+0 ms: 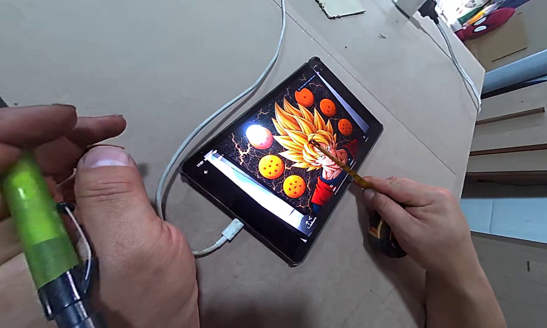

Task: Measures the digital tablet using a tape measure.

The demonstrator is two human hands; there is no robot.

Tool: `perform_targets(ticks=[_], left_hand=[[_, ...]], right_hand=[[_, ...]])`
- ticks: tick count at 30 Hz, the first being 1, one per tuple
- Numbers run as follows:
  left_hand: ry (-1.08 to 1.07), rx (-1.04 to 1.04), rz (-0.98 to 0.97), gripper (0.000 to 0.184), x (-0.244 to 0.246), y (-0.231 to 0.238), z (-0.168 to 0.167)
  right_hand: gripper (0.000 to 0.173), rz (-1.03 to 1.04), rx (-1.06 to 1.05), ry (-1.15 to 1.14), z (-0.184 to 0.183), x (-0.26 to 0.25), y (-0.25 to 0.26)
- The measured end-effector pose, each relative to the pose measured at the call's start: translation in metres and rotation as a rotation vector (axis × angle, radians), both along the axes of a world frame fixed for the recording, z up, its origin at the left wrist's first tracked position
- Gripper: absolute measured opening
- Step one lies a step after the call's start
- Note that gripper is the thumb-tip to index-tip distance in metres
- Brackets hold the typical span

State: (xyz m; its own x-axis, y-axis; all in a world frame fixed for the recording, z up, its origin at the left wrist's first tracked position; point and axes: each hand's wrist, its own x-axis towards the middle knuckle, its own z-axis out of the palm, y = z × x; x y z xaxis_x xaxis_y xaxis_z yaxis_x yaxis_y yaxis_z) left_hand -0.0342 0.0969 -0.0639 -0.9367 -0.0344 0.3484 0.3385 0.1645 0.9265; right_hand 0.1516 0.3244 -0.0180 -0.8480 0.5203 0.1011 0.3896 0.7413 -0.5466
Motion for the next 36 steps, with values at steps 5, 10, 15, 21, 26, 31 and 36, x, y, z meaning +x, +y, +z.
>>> perform_targets(ticks=[5,10,15,21,26,31,36], left_hand=[[-0.001,-0.036,0.002,0.034,-0.0022,-0.0031,-0.0027],[-0.008,-0.038,0.024,0.033,-0.0021,-0.0027,-0.0021],[-0.008,-0.023,0.02,0.033,-0.003,-0.0022,-0.0011],[-0.024,-0.049,0.018,0.033,-0.0018,-0.0004,0.0016],[-0.024,-0.04,0.009,0.034,-0.0024,0.0006,0.0036],[-0.037,-0.057,-0.006,0.033,-0.0008,-0.0016,-0.001],[-0.077,0.034,-0.038,0.033,0.0024,0.0015,-0.0009]], right_hand=[[0.024,-0.002,-0.012,-0.001,-0.0013,0.0002,0.0019],[0.025,-0.006,-0.002,-0.01,-0.0003,-0.0004,0.0003],[0.026,-0.013,-0.017,-0.012,-0.001,0.0,0.0007],[0.026,-0.014,-0.019,-0.023,0.0001,0.0001,0.0002],[0.026,-0.017,-0.015,-0.026,0.0001,0.0004,0.0005],[0.026,-0.026,-0.015,-0.034,0.0011,0.0007,0.0002],[0.027,-0.013,-0.017,-0.029,0.0008,0.0004,0.0012]])
